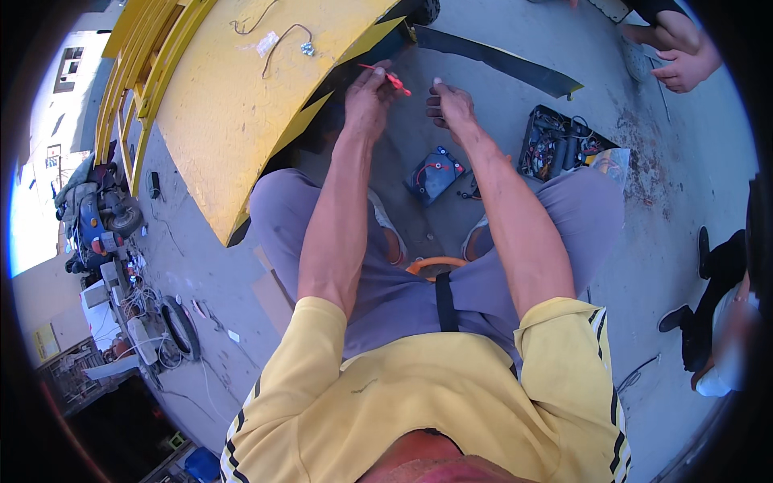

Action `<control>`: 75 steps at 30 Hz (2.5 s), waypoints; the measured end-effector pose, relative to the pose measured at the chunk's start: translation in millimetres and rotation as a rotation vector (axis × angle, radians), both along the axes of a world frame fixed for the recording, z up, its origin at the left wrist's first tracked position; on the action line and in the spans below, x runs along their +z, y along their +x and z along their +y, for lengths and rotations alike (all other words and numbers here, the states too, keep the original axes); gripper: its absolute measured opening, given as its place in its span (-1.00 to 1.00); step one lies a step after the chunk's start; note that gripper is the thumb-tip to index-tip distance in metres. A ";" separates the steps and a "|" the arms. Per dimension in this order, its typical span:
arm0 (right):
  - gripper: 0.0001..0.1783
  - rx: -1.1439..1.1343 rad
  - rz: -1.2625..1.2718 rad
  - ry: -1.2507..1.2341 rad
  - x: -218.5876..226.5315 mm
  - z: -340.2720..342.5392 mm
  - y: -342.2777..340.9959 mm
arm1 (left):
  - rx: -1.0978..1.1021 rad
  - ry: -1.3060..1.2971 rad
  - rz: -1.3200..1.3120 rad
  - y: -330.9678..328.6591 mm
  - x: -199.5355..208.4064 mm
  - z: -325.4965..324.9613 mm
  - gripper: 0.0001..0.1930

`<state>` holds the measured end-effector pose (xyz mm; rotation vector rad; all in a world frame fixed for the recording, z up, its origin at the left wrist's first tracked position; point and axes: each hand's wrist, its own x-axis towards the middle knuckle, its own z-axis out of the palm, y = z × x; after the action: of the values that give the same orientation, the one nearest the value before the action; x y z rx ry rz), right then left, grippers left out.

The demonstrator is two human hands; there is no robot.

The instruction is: The person sits on the ground and installs a small black electronic device with red and blue terminals onto a yellow metal structure. They use a screwdriver to secure the device and connect wires to its terminals.

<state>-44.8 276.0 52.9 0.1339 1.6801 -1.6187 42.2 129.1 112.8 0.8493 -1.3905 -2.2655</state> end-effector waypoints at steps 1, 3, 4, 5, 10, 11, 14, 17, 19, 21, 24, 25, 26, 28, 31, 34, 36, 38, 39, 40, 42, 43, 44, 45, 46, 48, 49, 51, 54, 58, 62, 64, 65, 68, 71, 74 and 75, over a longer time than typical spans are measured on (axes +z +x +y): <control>-0.40 0.018 0.144 0.209 -28.9 10.5 -7.6 | 0.002 0.052 0.017 0.6 -3.2 3.6 -0.67; -0.36 0.067 0.285 0.493 -58.5 25.0 2.4 | 0.003 0.105 0.016 7.7 -19.2 8.2 -0.60; -0.34 0.087 0.289 0.564 -67.6 32.7 13.1 | 0.014 0.148 0.033 10.8 -29.4 9.1 -0.60; -0.32 0.107 0.293 0.635 -73.8 38.5 21.7 | 0.024 0.192 0.050 14.0 -39.5 10.9 -0.59; -0.31 0.052 0.100 0.649 -116.1 48.2 55.7 | -0.197 -0.451 -0.512 46.5 -121.9 39.3 -0.27; -0.29 0.039 0.069 0.637 -120.4 50.5 58.7 | -0.338 -0.625 -0.647 55.5 -130.8 52.4 -0.11; -0.25 -0.094 -0.047 0.730 -145.7 54.1 70.2 | -0.751 -1.000 -0.810 82.7 -141.7 84.1 0.20; -0.25 -0.152 -0.288 0.499 -200.6 56.1 78.2 | -0.902 -1.105 -0.857 88.8 -142.4 107.2 0.28; -0.32 -0.153 -0.292 0.356 -247.4 66.9 76.6 | -0.852 -1.181 -0.832 85.6 -147.0 112.0 0.16; -0.36 -0.153 -0.298 0.301 -257.7 69.3 83.2 | -0.690 -1.061 -0.703 89.6 -153.4 103.4 -0.09; -0.29 -0.229 -0.390 0.284 -214.2 56.8 83.1 | -0.503 -0.978 -0.658 101.9 -185.6 84.1 -0.46; -0.28 -0.229 -0.383 0.296 -201.4 53.8 86.2 | -0.472 -0.968 -0.659 103.0 -193.9 77.7 -0.57; -0.28 -0.237 -0.377 0.312 -193.8 55.3 88.3 | -0.449 -0.903 -0.703 99.7 -194.5 74.0 -0.64; -0.21 -0.222 -0.390 0.354 -181.7 55.8 85.2 | -0.412 -0.769 -0.787 97.3 -194.7 69.7 -0.74; -0.13 -0.292 -0.435 0.262 -209.4 63.9 86.7 | -0.186 -0.659 -0.737 86.5 -212.2 56.5 -0.77; -0.06 -0.275 -0.463 0.192 -185.4 65.0 91.8 | -0.065 -0.498 -0.773 96.0 -251.4 28.7 -0.75; -0.06 -0.292 -0.429 0.254 -174.1 67.7 91.4 | -0.036 -0.713 -0.783 88.0 -246.7 33.3 -0.73; -0.10 -0.302 -0.435 0.285 -162.2 67.7 89.6 | 0.024 -0.865 -0.778 79.5 -228.2 40.1 -0.69; -0.14 -0.302 -0.454 0.285 -156.1 67.2 88.1 | 0.071 -0.907 -0.769 72.9 -218.0 44.9 -0.67; -0.17 -0.301 -0.471 0.282 -150.3 65.9 87.0 | 0.121 -0.950 -0.756 65.1 -202.0 49.7 -0.65; -0.32 -0.230 0.125 0.580 -144.9 59.1 85.8 | 0.154 -0.972 -0.604 46.0 -157.9 57.2 -0.66; -0.40 -0.182 0.429 0.716 -140.8 52.6 86.9 | 0.177 -0.982 -0.531 40.8 -142.1 57.6 -0.66; -0.51 -0.202 0.598 0.555 -127.2 41.7 82.4 | 0.241 -0.986 -0.478 39.7 -138.1 54.7 -0.66; -0.61 -0.222 0.761 0.388 -114.1 27.6 73.2 | 0.304 -0.990 -0.426 37.0 -134.3 50.4 -0.66; -0.67 -0.267 0.776 0.228 -93.5 11.3 65.6 | 0.360 -0.992 -0.368 34.5 -129.6 48.6 -0.65; -0.72 -0.308 0.772 0.007 -60.3 -16.9 44.7 | 0.445 -0.865 -0.295 23.2 -93.0 54.6 -0.67; -0.72 -0.298 0.751 -0.058 -47.0 -27.7 37.1 | 0.485 -0.804 -0.261 21.1 -77.6 55.1 -0.68; -0.72 -0.289 0.680 -0.110 -27.5 -41.4 33.4 | 0.550 -0.792 -0.131 17.7 -69.4 40.3 -0.74; -0.72 -0.367 0.586 0.019 -28.4 -41.1 31.6 | 0.538 -0.783 -0.125 22.4 -61.9 22.3 -0.82; -0.71 -0.581 0.488 0.582 -119.0 5.3 53.1 | 0.061 -0.698 -0.482 45.4 -88.1 25.3 -0.64; -0.49 -0.360 0.102 0.635 -159.9 58.0 79.6 | -0.564 -0.919 -0.823 60.8 -127.7 78.3 -0.01; -0.38 -0.234 -0.009 0.521 -183.1 75.3 94.4 | -0.789 -1.080 -0.870 66.5 -134.7 104.9 0.19; -0.33 -0.203 -0.010 0.469 -193.5 73.3 102.2 | -0.893 -1.172 -0.896 65.5 -139.3 109.8 0.29; -0.25 -0.321 -0.242 0.205 -192.1 71.5 106.0 | -0.944 -1.246 -0.942 50.4 -153.5 116.4 0.33; -0.19 -0.450 -0.431 0.040 -174.9 68.4 109.0 | -0.976 -1.257 -0.927 38.9 -159.0 112.1 0.19; -0.14 -0.512 -0.517 -0.012 -184.6 74.0 109.8 | -0.968 -1.246 -0.919 35.6 -158.7 112.7 0.03; -0.12 -0.525 -0.543 -0.024 -191.7 76.8 111.6 | -0.962 -1.238 -0.924 36.0 -159.5 112.8 0.04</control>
<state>66.8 352.8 -138.8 0.9792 1.2531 -1.7564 78.2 241.9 -46.7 0.7827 -3.5213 -0.6848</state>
